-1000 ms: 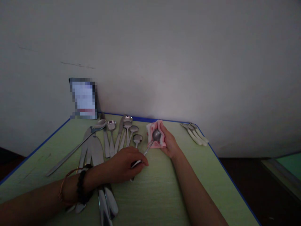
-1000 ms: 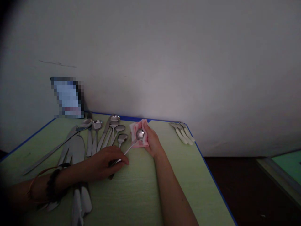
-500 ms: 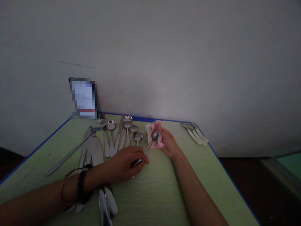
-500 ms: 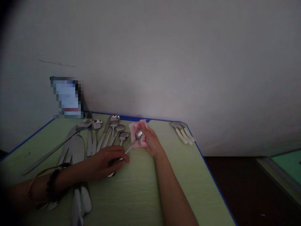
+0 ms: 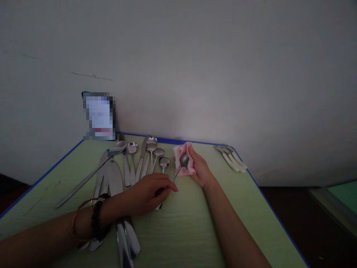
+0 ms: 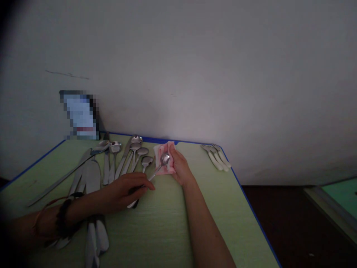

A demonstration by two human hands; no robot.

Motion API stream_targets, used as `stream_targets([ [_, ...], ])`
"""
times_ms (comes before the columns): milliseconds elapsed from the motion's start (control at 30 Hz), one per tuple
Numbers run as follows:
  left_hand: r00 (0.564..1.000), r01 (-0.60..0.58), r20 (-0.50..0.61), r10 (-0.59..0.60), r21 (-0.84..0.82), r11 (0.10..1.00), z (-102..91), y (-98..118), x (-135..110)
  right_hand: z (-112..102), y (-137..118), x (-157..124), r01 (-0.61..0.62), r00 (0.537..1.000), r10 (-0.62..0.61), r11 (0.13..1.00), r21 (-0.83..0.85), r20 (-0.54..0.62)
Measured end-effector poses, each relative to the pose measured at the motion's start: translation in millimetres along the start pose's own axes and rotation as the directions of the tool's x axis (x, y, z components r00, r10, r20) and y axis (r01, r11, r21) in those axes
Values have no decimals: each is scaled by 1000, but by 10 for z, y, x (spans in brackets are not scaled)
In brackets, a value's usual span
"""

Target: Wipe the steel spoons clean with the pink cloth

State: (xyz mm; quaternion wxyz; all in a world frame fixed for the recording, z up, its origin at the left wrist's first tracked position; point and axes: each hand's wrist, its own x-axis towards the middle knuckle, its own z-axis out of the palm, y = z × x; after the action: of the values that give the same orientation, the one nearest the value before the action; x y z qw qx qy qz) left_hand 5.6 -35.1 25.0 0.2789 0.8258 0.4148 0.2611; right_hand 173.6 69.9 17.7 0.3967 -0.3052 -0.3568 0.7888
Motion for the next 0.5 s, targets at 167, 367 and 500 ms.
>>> stream_targets([
  [167, 998, 50, -35, -53, -71, 996, -13, 20, 3, -51, -40, 53, -12, 999, 15, 994, 112, -33],
  [367, 990, 95, -92, -104, -99, 991, -20, 38, 20, -110, -89, 14, 29, 997, -37, 993, 118, 65],
  [500, 996, 68, -52, -71, -70, 995, -5, 11, 15, -73, -46, -38, -87, 983, 84, 996, 13, 162],
])
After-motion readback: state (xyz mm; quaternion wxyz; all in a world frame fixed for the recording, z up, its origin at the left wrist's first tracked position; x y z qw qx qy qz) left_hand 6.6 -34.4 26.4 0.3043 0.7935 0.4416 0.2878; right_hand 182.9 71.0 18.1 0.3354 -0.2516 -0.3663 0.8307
